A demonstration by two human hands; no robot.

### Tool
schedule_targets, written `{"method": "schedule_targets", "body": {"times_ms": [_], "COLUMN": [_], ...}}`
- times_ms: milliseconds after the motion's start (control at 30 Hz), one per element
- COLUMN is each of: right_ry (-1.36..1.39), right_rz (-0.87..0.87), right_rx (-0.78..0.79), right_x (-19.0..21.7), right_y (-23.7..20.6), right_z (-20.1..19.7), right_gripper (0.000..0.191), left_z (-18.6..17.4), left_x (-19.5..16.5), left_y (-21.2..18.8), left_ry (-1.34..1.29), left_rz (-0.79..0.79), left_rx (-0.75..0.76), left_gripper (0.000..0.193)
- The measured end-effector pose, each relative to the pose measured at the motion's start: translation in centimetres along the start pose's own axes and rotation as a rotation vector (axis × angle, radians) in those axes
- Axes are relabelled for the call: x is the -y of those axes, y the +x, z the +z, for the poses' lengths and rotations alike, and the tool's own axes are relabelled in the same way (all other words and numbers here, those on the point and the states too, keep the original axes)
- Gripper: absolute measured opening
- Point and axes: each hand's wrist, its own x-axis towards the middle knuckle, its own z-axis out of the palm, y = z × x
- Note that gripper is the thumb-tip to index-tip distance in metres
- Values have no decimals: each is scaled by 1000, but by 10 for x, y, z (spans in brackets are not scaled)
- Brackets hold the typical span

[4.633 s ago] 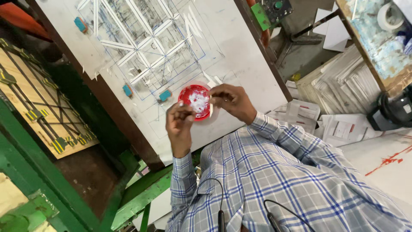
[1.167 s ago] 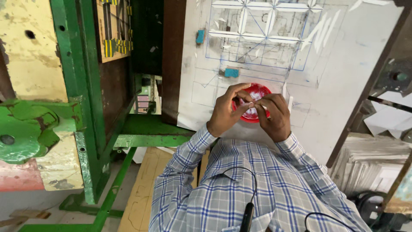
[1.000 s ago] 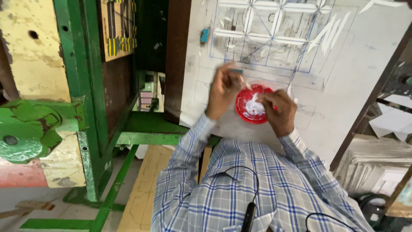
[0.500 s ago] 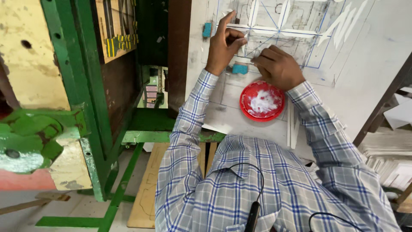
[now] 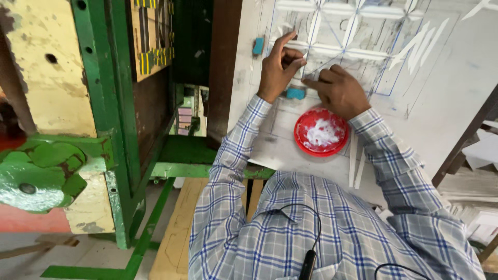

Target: The person applies white paste from a red bowl to small white paper strips and adheres them to a blueprint on a workbench, building a geometric paper structure. The person repeatedly picks up strips, applies paste, and places them along drawn lines.

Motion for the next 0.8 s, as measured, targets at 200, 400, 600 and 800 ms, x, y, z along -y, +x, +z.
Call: {"method": "schedule_targets", "body": {"times_ms": [200, 400, 600, 800], "right_ry": [-106, -117, -115, -98], "right_rz": [93, 131, 128, 131], "right_rx": [80, 92, 103, 96], "right_x": [9, 11, 11, 7], "right_y": [2, 6, 5, 5], "right_z": [4, 8, 8, 10], "right_gripper": [54, 54, 54, 54], "left_z": [2, 7, 11, 14], "left_x": [-6, -11, -12, -13], "left_y": [-5, -9, -12, -10], "left_ry": [-4, 89, 165, 202], "left_rz": [-9, 32, 82, 138], "left_rx": [-21, -89, -138, -145], "left_gripper": [67, 68, 71, 67]}}
